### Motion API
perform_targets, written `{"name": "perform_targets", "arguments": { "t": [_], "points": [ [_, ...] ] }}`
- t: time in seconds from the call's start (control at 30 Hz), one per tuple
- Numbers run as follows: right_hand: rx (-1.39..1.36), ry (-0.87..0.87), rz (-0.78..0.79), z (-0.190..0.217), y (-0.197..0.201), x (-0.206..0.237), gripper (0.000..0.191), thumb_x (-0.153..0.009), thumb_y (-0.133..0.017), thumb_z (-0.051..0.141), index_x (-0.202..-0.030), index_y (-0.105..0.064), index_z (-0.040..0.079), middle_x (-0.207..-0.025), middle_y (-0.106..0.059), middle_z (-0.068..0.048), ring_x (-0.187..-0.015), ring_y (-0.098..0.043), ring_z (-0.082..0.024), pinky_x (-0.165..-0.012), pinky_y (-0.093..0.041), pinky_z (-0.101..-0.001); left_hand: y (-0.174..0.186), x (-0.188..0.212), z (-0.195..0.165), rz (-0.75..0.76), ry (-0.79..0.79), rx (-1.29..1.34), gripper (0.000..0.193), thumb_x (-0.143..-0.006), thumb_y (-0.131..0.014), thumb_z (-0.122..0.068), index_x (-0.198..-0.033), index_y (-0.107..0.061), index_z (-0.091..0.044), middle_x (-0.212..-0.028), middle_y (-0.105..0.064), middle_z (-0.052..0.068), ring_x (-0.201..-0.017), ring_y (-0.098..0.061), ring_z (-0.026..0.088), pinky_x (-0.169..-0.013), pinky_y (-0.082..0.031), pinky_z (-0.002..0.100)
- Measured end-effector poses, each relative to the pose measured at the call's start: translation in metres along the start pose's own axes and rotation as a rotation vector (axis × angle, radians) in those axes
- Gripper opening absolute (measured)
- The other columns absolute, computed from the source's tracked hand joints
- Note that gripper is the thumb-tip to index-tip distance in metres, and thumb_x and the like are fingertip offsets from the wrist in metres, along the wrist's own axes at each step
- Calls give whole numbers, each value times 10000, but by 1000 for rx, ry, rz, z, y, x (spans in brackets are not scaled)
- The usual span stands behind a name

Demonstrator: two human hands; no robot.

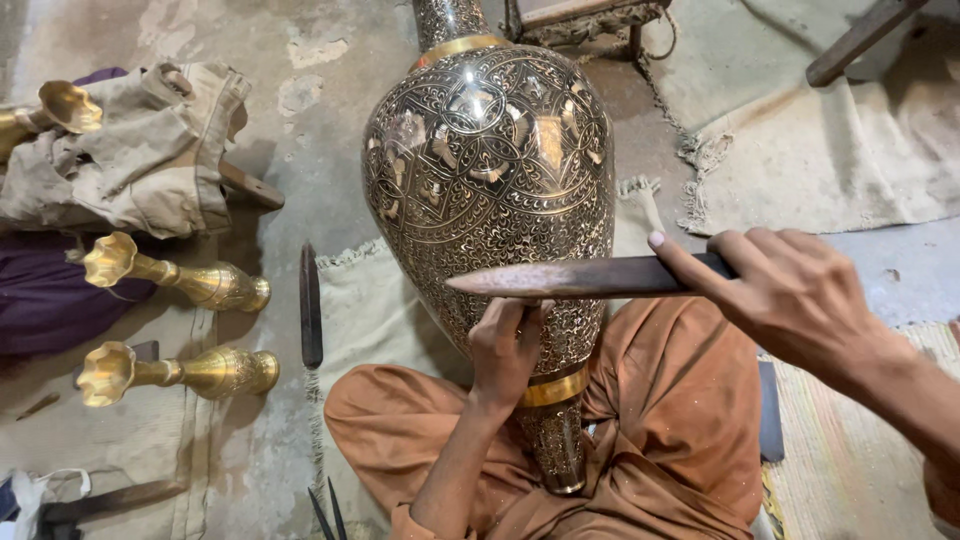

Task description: The person sits cross-legged on the floor with a large engraved brass vase held between their legs, holding a chisel against the vase surface with one hand and striking it with a wooden mallet in the other hand to carve decorative patterns. They reposition the chisel across different areas of the vase body as they work.

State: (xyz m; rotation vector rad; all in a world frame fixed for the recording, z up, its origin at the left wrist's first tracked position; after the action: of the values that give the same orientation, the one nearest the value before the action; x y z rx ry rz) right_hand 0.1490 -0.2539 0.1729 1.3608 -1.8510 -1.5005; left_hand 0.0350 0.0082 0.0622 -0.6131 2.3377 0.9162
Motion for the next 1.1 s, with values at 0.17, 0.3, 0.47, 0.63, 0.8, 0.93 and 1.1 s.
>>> {"name": "perform_targets", "arguments": {
  "t": [0.17,0.3,0.47,0.63,0.8,0.93,1.1],
  "points": [
    [-584,-239,-344,-3,-5,6,657,-931,-771,273,-1493,-481,97,-929,-706,-113,-735,-694,-203,-602,-552,-323,-5,2,9,20,64,53,135,-967,-749,-61,-1043,-637,-50,-867,-752,73,-712,-686,177,-580,-575,315],
    [118,46,-171,1,-29,12,669,-866,-753,88,-1483,-561,259,-856,-738,-60,-626,-652,-175,-561,-548,-295,-3,4,10,-7,-51,6,168,-962,-696,-27,-1121,-644,-34,-1004,-743,123,-837,-723,215,-714,-625,336],
    [-463,-464,-155,1,-40,21,409,-882,-835,397,-1120,-587,177,-710,-640,-57,-567,-603,-158,-501,-493,-295,-1,3,7,19,26,60,180,-952,-760,-53,-1092,-647,-45,-955,-764,72,-794,-711,194,-669,-599,339],
    [-190,-49,-308,10,-23,8,609,-861,-742,76,-1438,-568,168,-937,-727,-107,-738,-691,-228,-618,-561,-349,2,0,8,46,-29,50,200,-960,-736,-37,-1138,-644,-39,-1006,-748,92,-865,-724,212,-725,-621,346],
    [-914,-232,-249,11,-14,-5,488,-913,-755,85,-1366,-592,167,-1034,-729,-68,-833,-727,-166,-685,-606,-334,3,-2,8,76,46,49,215,-933,-772,-40,-1113,-656,-28,-927,-765,84,-749,-685,203,-649,-578,365],
    [-315,-146,-166,11,-19,-4,569,-902,-774,94,-1419,-558,195,-930,-737,-108,-704,-697,-226,-575,-581,-371,6,-4,6,79,-49,98,202,-971,-724,-16,-1160,-655,-37,-1019,-750,80,-861,-723,204,-748,-613,343],
    [-477,-174,-241,8,-26,2,554,-907,-732,133,-1429,-549,154,-966,-731,-106,-776,-702,-246,-634,-578,-395,6,-3,7,87,2,78,247,-939,-751,-50,-1169,-662,-33,-965,-757,73,-783,-680,193,-674,-580,357]
  ]
}}
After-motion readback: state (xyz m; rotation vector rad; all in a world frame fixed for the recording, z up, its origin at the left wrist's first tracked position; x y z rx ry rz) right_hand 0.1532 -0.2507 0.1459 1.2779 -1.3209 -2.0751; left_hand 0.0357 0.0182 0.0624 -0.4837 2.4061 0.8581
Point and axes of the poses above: each hand's wrist, its own x-axis away from the middle knuckle, its own y-axis out of the back of the hand, z = x × y, the point moved 1 cm from there along -x, towards the middle knuckle
